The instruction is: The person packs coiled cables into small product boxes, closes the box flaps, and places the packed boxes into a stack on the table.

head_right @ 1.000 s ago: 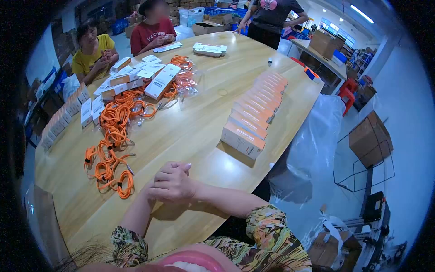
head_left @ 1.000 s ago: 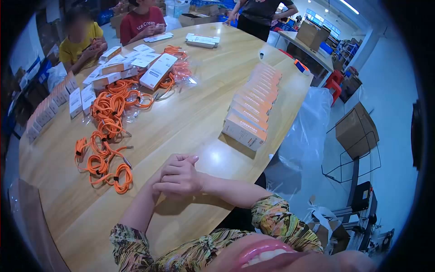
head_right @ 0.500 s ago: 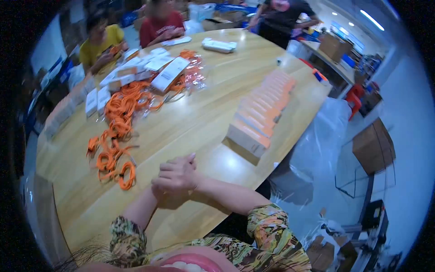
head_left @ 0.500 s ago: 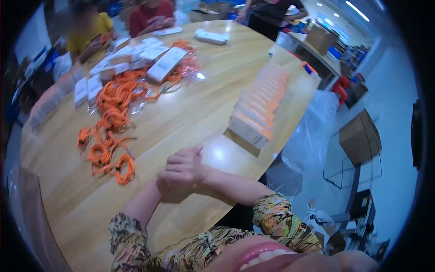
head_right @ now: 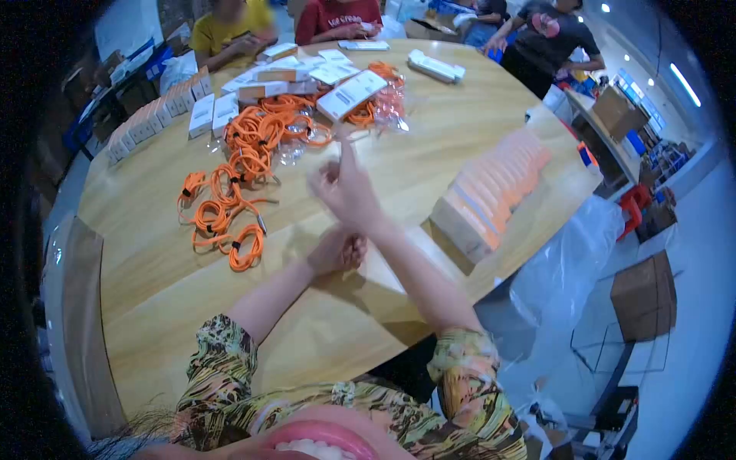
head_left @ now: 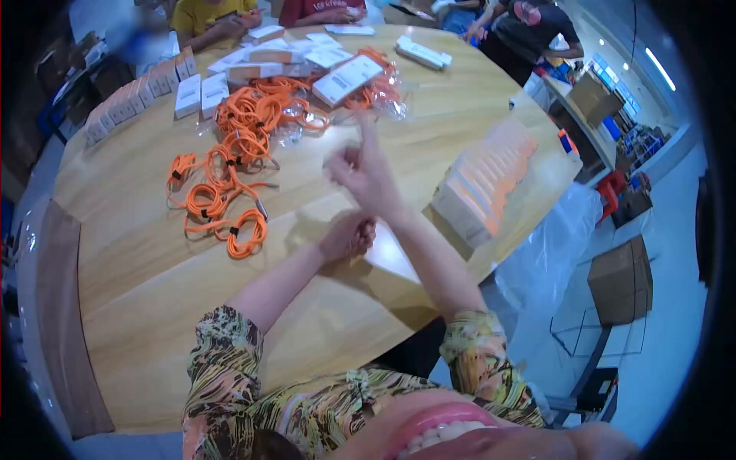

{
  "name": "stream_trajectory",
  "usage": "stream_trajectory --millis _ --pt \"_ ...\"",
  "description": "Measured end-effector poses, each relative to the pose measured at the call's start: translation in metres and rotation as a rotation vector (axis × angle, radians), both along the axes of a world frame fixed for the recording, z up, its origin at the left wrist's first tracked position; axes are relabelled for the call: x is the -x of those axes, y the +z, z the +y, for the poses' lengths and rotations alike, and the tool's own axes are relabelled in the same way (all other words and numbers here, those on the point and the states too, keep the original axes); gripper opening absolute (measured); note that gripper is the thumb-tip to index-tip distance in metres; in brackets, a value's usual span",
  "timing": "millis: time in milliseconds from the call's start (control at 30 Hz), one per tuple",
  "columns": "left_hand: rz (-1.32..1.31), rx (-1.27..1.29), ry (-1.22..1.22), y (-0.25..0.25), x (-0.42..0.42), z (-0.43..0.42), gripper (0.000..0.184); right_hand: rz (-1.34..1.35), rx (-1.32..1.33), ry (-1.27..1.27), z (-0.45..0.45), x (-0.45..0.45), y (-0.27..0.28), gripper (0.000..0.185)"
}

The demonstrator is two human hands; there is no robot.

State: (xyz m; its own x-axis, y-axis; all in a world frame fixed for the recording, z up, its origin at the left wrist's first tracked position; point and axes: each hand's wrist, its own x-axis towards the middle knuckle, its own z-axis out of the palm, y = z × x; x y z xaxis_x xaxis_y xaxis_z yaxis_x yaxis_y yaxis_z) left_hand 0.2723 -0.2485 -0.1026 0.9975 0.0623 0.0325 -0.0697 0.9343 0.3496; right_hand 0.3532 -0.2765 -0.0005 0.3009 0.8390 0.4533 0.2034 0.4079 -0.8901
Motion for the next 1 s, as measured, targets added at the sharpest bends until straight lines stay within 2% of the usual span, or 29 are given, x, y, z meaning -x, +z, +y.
stream_trajectory --millis 33,67,133,167,200,233,300,333,467,533,733,800,1000 --pt "0.37 -0.307 0.118 0.0 0.006 -0.001 0.016 0.146 0.032 0.03 0.008 -0.008 0.014 0.064" --pt "0.364 -0.313 0.11 0.003 0.005 -0.003 0.016 0.141 0.026 0.02 0.011 -0.011 0.016 0.064" --pt "0.435 -0.348 0.137 0.009 0.003 -0.006 0.023 -0.414 -0.146 -0.283 0.021 -0.017 0.024 0.05" --pt "0.421 -0.359 0.154 0.004 0.002 -0.003 0.023 -0.522 -0.182 -0.269 0.02 -0.02 0.012 0.042" --pt "0.315 -0.599 0.291 -0.013 0.0 -0.001 0.024 -0.628 -0.209 -0.252 0.009 -0.016 -0.005 0.035" --pt "0.211 -0.831 0.425 -0.035 -0.003 -0.001 0.025 -0.543 -0.261 -0.193 -0.009 0.004 -0.003 0.028" --pt "0.0 -1.286 0.669 -0.07 -0.004 -0.004 0.027 -0.844 -0.405 -0.094 -0.029 0.01 -0.041 0.032" --pt "0.007 -1.279 0.656 -0.072 0.003 -0.009 0.027 -0.867 -0.448 -0.103 -0.034 0.019 -0.049 0.028" --pt "-0.09 -0.809 0.311 -0.046 0.009 -0.015 0.03 -0.916 -0.41 -0.132 -0.045 0.027 -0.064 0.022" --pt "-0.122 -0.865 0.297 -0.03 -0.02 -0.01 0.03 -0.949 -0.484 -0.112 -0.042 0.025 -0.059 0.022" --pt "-0.004 -1.081 0.38 -0.028 -0.03 -0.044 0.027 -0.939 -0.592 -0.134 -0.041 0.026 -0.06 0.018" --pt "0.065 -1.139 0.431 -0.024 -0.041 -0.061 0.026 -0.917 -0.626 -0.047 -0.041 0.023 -0.059 0.015" --pt "0.247 -1.334 0.634 -0.022 -0.042 -0.083 0.024 -0.971 -0.616 -0.094 -0.042 0.03 -0.057 0.015"
